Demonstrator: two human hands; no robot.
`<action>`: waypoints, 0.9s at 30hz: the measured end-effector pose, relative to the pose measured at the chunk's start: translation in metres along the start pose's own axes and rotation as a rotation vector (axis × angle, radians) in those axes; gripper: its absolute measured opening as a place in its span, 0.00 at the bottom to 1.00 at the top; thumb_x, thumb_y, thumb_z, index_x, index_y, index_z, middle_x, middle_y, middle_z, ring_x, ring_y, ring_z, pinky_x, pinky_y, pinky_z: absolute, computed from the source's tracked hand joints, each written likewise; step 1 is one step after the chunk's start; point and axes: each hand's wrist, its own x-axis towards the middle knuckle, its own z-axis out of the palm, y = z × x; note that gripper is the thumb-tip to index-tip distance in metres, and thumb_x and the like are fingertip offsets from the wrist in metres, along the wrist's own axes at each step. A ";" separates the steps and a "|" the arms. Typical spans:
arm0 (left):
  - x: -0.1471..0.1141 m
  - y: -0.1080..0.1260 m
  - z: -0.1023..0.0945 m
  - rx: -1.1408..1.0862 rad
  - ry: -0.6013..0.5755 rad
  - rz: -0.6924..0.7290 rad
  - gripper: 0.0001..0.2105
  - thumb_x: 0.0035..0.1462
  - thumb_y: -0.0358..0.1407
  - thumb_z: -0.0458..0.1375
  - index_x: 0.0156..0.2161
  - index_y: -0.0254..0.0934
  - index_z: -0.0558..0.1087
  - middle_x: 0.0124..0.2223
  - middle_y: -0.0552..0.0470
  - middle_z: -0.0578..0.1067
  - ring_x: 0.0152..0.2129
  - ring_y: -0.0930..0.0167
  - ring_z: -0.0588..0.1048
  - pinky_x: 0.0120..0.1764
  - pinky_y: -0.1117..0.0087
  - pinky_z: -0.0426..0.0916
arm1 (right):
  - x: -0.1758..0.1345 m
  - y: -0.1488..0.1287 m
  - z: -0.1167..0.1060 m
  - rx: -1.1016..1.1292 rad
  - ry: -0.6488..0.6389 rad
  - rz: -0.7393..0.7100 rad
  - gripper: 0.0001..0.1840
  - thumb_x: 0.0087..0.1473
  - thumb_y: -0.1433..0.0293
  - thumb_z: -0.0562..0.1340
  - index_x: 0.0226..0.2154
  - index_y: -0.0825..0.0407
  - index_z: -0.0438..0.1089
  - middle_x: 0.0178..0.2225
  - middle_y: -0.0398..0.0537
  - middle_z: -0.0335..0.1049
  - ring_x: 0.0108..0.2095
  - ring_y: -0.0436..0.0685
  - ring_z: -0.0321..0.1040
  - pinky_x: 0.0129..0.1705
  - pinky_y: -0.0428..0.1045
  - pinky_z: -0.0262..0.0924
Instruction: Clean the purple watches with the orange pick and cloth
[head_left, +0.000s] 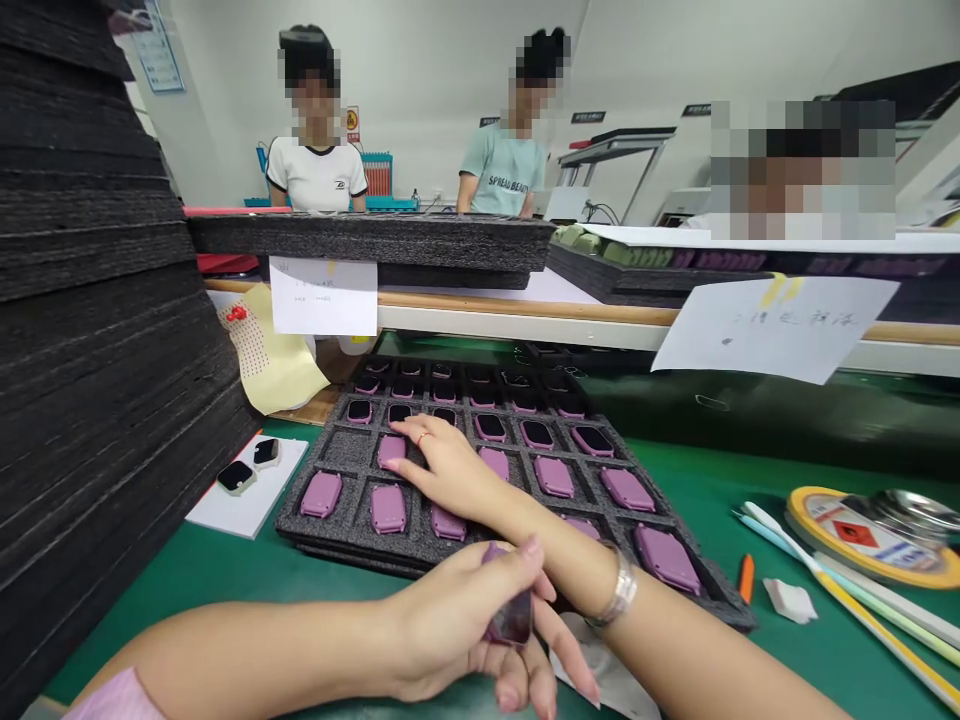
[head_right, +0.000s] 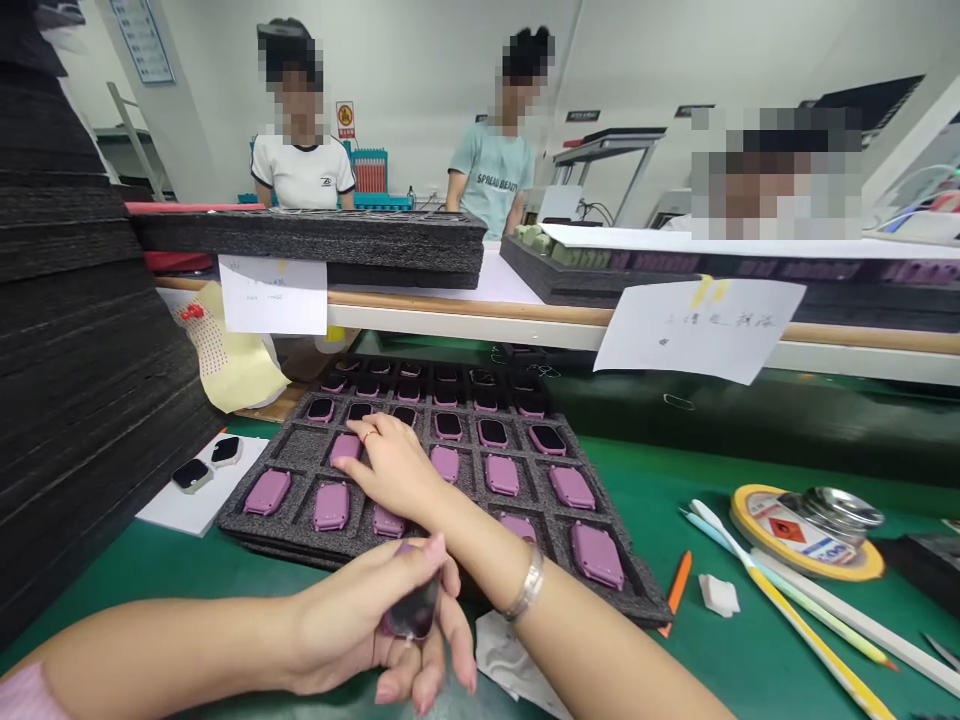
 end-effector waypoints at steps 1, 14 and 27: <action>0.002 0.000 -0.001 0.016 0.000 0.041 0.31 0.48 0.69 0.56 0.31 0.40 0.63 0.24 0.51 0.78 0.11 0.76 0.67 0.12 0.76 0.50 | -0.002 0.000 -0.006 0.035 0.032 -0.002 0.20 0.60 0.65 0.65 0.53 0.52 0.72 0.55 0.59 0.73 0.59 0.66 0.68 0.62 0.63 0.60; 0.011 0.015 -0.016 -0.016 0.215 0.198 0.26 0.55 0.59 0.57 0.30 0.34 0.73 0.27 0.50 0.75 0.17 0.78 0.64 0.21 0.75 0.51 | -0.101 -0.019 -0.086 0.027 0.097 -0.269 0.19 0.47 0.62 0.76 0.37 0.47 0.69 0.56 0.55 0.69 0.57 0.65 0.70 0.48 0.54 0.73; 0.011 0.017 -0.014 -0.265 0.141 0.177 0.22 0.54 0.53 0.65 0.33 0.31 0.76 0.28 0.50 0.75 0.15 0.82 0.61 0.20 0.78 0.48 | -0.101 -0.019 -0.084 0.331 0.650 -0.087 0.07 0.60 0.71 0.67 0.29 0.48 0.72 0.32 0.44 0.78 0.29 0.52 0.77 0.36 0.49 0.75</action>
